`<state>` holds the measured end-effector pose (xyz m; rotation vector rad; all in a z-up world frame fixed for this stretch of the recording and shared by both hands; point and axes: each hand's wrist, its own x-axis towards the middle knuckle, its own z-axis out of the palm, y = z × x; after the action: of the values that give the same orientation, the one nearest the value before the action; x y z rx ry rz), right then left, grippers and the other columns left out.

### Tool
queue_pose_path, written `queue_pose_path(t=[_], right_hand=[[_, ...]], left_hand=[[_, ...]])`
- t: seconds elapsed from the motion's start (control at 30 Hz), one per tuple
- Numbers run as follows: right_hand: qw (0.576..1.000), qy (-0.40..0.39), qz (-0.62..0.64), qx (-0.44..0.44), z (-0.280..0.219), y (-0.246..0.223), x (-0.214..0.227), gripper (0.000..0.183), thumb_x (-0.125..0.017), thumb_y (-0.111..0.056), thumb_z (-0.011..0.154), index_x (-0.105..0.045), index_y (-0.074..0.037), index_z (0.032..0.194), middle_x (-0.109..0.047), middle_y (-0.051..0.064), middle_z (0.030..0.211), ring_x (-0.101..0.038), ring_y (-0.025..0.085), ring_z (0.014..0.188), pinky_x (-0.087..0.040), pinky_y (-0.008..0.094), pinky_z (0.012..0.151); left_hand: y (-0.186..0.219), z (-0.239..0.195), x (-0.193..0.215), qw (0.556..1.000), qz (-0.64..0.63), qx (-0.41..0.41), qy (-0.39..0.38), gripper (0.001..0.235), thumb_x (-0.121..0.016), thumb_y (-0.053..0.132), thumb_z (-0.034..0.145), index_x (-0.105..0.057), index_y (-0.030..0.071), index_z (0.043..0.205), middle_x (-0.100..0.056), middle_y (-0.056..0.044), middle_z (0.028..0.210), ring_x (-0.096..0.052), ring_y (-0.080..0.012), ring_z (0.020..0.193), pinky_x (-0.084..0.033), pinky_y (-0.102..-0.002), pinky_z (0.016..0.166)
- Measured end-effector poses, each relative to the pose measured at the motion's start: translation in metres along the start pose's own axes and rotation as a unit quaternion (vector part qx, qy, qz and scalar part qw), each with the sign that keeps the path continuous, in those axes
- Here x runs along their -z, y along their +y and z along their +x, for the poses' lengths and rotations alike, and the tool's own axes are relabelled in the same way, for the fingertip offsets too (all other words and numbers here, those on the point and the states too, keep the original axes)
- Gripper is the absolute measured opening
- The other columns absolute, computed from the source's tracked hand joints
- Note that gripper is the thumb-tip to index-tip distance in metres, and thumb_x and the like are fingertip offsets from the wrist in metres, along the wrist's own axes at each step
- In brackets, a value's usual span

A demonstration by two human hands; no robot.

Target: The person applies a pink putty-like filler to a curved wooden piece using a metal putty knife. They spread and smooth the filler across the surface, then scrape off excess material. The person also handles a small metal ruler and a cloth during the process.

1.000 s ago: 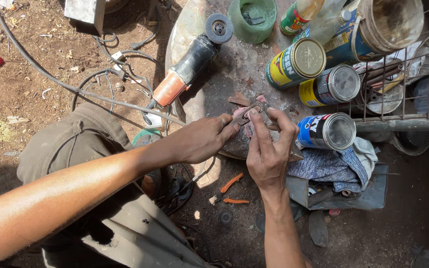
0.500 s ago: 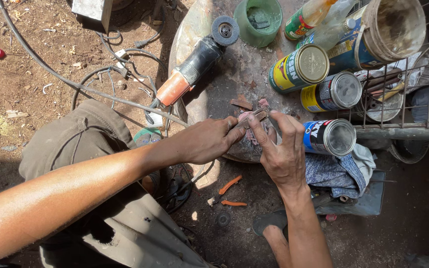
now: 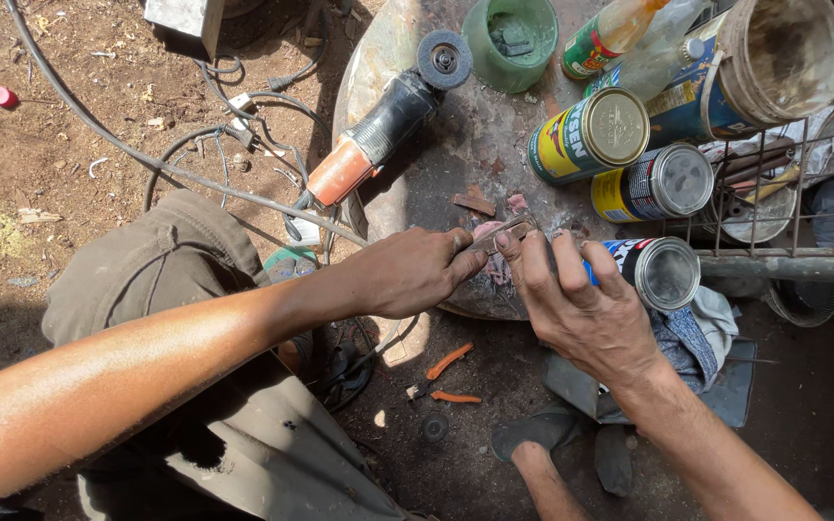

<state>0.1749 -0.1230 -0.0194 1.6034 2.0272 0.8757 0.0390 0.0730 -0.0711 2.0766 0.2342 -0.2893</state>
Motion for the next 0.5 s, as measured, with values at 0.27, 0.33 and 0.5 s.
queue_pose_path(t=[0.27,0.33,0.5], right_hand=[[0.998,-0.028,-0.052,-0.025,-0.011,0.016,0.008,0.039,-0.068,-0.015,0.092,-0.074,-0.008,0.129,-0.052,0.003,0.141,-0.042,0.024,0.125,-0.037,0.036,0.103],[0.994,-0.054,-0.002,-0.097,-0.014,0.014,0.013,0.044,-0.069,-0.006,0.092,-0.072,-0.008,0.136,-0.050,0.005,0.144,-0.041,0.025,0.126,-0.037,0.037,0.104],[0.913,-0.014,0.336,-0.232,-0.006,-0.016,0.018,0.072,-0.066,0.014,0.083,-0.063,-0.019,0.147,-0.043,0.014,0.142,-0.038,0.034,0.125,-0.038,0.042,0.110]], left_hand=[[-0.004,0.004,-0.002,1.000,0.010,-0.012,0.008,0.052,-0.033,0.041,0.106,-0.058,-0.004,0.114,-0.069,-0.030,0.085,-0.069,-0.0473,0.086,-0.051,-0.057,0.083],[-0.011,0.009,-0.002,1.000,-0.002,-0.023,0.012,0.052,-0.032,0.040,0.107,-0.057,-0.005,0.116,-0.068,-0.030,0.086,-0.069,-0.0464,0.087,-0.052,-0.056,0.083],[-0.026,0.013,-0.007,0.988,0.059,-0.136,0.037,0.051,-0.026,0.031,0.105,-0.054,-0.004,0.130,-0.064,-0.031,0.097,-0.068,-0.0475,0.085,-0.052,-0.057,0.077]])
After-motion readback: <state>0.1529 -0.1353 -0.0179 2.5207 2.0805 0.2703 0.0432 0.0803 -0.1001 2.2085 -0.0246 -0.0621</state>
